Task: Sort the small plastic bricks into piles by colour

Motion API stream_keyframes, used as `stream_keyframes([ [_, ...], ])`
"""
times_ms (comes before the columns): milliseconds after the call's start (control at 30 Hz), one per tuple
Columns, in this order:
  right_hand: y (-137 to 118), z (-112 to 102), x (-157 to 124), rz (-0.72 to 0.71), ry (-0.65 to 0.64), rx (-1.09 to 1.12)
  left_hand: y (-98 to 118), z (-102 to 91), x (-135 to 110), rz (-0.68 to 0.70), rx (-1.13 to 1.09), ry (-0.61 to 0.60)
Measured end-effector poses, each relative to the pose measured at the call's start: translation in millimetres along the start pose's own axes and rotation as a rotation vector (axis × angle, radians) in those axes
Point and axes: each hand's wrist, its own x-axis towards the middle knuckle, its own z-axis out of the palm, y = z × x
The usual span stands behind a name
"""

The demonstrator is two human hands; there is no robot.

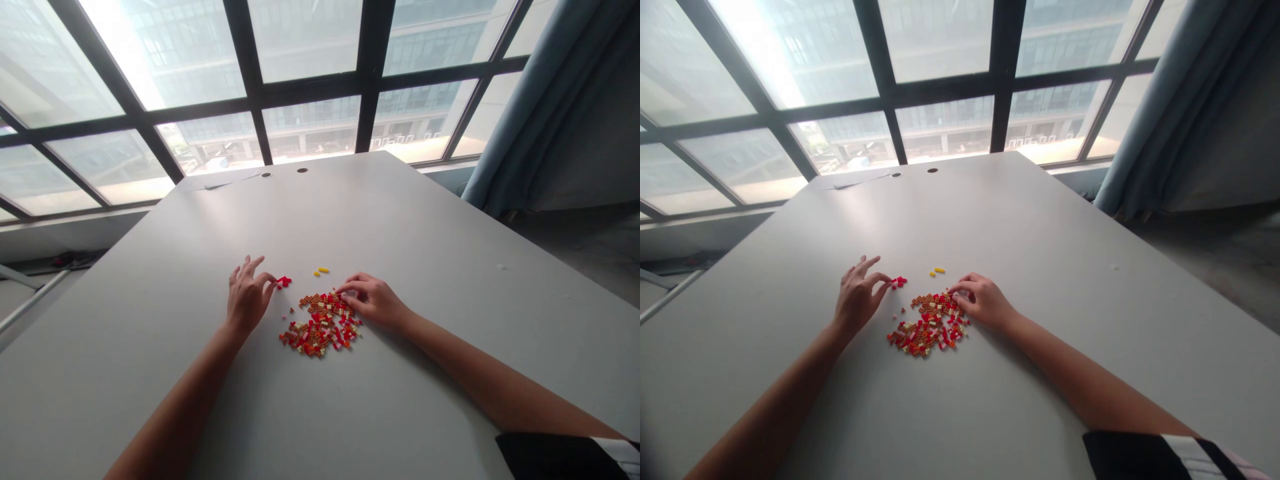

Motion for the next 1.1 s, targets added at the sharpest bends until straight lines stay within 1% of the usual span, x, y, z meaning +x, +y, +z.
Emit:
stream_keyframes([
  [100, 0, 0, 0, 0.001, 0.002, 0.002, -2, 2.0, 0, -0.074, -0.046, -0.01],
  [167, 0, 0, 0, 0.001, 0.005, 0.002, -3, 2.9, 0, -0.09, -0.079, -0.017],
  [267, 0, 0, 0, 0.004, 0.004, -0.001, -4, 2.4, -2, -0.071, -0.066, -0.02],
  [433, 0, 0, 0, -0.001, 0.004, 0.002, -1, -1.9, -3, 0.043, 0.051, 0.037],
  [533, 0, 0, 0, -0.003, 0.004, 0.01, 2, -2.4, -3, 0.084, 0.092, 0.059],
  [633, 0, 0, 0, -0.001, 0.003, 0.01, 3, -2.8, -3, 0.075, 0.087, 0.077],
  [733, -1, 0, 0, 0.001, -0.001, 0.007, 3, -10.8, -4, 0.025, -0.022, 0.093],
  [800, -1, 0, 0, 0.001, -0.002, 0.009, 4, -21.6, -7, 0.044, -0.185, 0.02],
  [867, 0, 0, 0, 0.0, 0.001, 0.009, 6, -33.6, -10, 0.119, -0.351, -0.134],
  [900, 0, 0, -1, -0.001, 0.002, 0.009, 8, -38.5, -11, 0.155, -0.389, -0.205],
  [967, 0, 0, -1, -0.001, 0.003, 0.009, 11, -44.1, -13, 0.215, -0.382, -0.295],
  [1100, -1, -1, -1, 0.002, 0.0, 0.007, 17, -40.5, -13, 0.276, -0.273, -0.352],
])
